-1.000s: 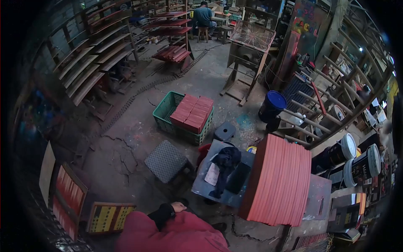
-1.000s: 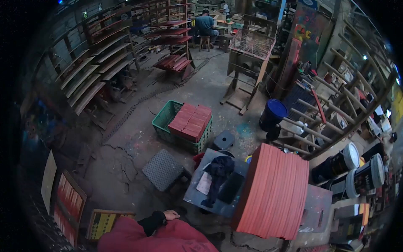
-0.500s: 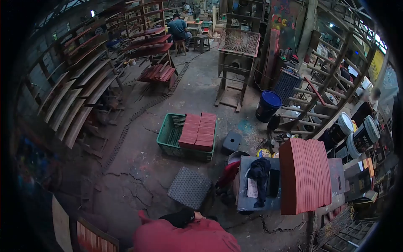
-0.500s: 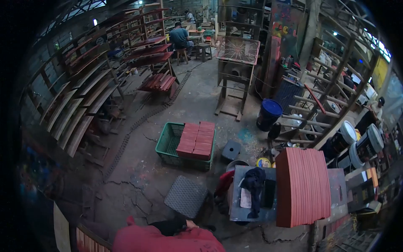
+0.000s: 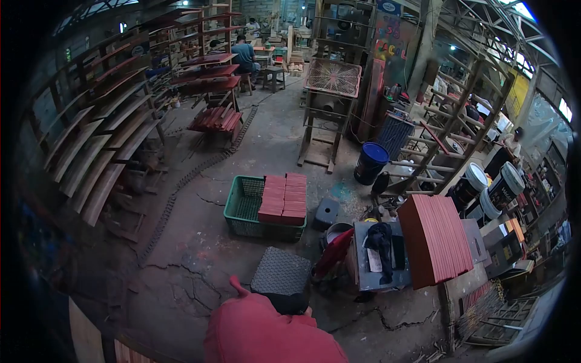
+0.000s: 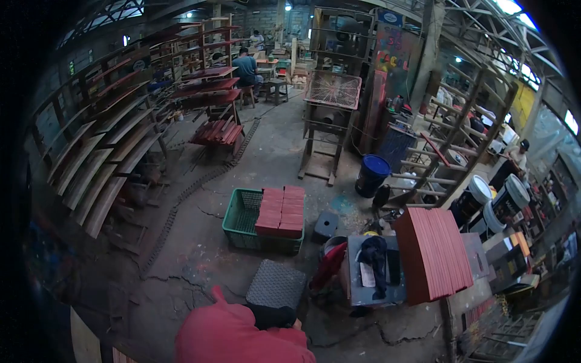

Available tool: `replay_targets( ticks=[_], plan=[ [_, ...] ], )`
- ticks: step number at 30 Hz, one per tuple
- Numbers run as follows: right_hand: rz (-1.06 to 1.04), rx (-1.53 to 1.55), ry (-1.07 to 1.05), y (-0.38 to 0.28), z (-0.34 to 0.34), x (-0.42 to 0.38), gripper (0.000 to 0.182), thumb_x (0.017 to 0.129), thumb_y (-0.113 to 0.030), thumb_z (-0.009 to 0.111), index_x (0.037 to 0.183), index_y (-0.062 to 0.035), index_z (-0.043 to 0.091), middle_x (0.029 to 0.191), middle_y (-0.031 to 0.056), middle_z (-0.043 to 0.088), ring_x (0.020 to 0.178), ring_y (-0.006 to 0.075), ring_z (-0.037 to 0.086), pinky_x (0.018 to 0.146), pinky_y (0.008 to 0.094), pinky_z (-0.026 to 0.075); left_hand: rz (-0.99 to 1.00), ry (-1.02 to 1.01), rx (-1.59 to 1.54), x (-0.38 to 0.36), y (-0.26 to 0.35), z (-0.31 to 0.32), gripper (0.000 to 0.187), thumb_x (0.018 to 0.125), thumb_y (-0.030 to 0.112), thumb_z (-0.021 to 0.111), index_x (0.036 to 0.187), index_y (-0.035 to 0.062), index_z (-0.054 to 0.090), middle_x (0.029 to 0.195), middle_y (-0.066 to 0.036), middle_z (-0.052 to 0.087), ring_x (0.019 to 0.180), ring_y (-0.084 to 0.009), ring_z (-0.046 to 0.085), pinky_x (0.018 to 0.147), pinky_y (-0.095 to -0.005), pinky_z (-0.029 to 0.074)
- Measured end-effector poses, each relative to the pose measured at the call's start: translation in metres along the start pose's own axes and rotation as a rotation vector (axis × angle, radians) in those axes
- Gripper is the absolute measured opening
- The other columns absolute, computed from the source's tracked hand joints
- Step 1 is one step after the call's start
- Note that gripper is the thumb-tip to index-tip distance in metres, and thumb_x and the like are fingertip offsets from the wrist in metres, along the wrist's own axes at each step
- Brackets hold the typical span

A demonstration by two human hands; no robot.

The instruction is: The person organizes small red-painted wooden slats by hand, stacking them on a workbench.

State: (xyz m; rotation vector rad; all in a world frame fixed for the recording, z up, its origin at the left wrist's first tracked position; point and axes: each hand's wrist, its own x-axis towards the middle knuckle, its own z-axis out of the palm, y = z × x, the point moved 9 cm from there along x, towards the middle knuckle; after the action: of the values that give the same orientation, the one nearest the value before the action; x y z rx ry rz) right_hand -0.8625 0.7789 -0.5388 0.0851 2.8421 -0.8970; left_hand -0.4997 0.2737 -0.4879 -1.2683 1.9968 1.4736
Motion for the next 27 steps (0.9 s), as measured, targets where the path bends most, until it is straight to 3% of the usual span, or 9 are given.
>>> replay_targets(
  ticks=[4,9,15,23,27],
  plan=[
    [0.05,0.068,0.048,0.008,0.015,-0.053,0.033,0.078,-0.034,0.064,0.091,-0.0041,0.064,0.089,0.0134,0.065,0.083,0.0288,0.06,0.075,0.0394,0.048,0.091,-0.037,0.115,0.003,0.009,-0.035,0.046,0.089,0.045,0.048,0.112,0.0076,0.06,0.11,-0.014,0.061,0.096,-0.0292,0.06,0.083,-0.0394,0.046],
    [0.18,0.195,0.193,0.001,0.026,-0.118,0.03,0.076,-0.029,0.065,0.091,-0.0029,0.062,0.088,0.0133,0.064,0.081,0.0275,0.06,0.074,0.0391,0.048,0.278,-0.13,0.335,0.048,0.084,-0.078,0.045,0.089,0.045,0.048,0.112,0.0078,0.06,0.11,-0.014,0.061,0.097,-0.0298,0.06,0.083,-0.0398,0.046],
    [0.178,0.217,0.12,-0.011,0.068,-0.206,0.028,0.073,-0.022,0.066,0.091,-0.0015,0.06,0.087,0.0132,0.062,0.08,0.0261,0.059,0.073,0.0387,0.048,0.274,-0.151,0.386,0.034,0.015,-0.123,0.044,0.089,0.043,0.047,0.112,0.0081,0.059,0.11,-0.015,0.061,0.097,-0.0305,0.06,0.083,-0.0404,0.047],
    [0.053,0.317,0.176,-0.028,0.08,-0.219,0.027,0.07,-0.013,0.067,0.091,0.0004,0.057,0.086,0.0131,0.06,0.077,0.0241,0.059,0.072,0.0382,0.049,0.461,-0.097,0.419,0.039,0.033,-0.164,0.042,0.09,0.042,0.047,0.113,0.0084,0.058,0.11,-0.015,0.061,0.097,-0.0314,0.06,0.083,-0.0411,0.047],
    [0.084,0.384,0.223,0.001,0.089,-0.295,0.028,0.068,-0.009,0.068,0.091,0.0014,0.056,0.085,0.0131,0.059,0.076,0.0231,0.059,0.071,0.038,0.049,0.552,-0.132,0.51,0.025,0.034,-0.163,0.042,0.09,0.041,0.046,0.113,0.0086,0.058,0.11,-0.015,0.061,0.098,-0.0319,0.06,0.083,-0.0414,0.047]
  ],
)
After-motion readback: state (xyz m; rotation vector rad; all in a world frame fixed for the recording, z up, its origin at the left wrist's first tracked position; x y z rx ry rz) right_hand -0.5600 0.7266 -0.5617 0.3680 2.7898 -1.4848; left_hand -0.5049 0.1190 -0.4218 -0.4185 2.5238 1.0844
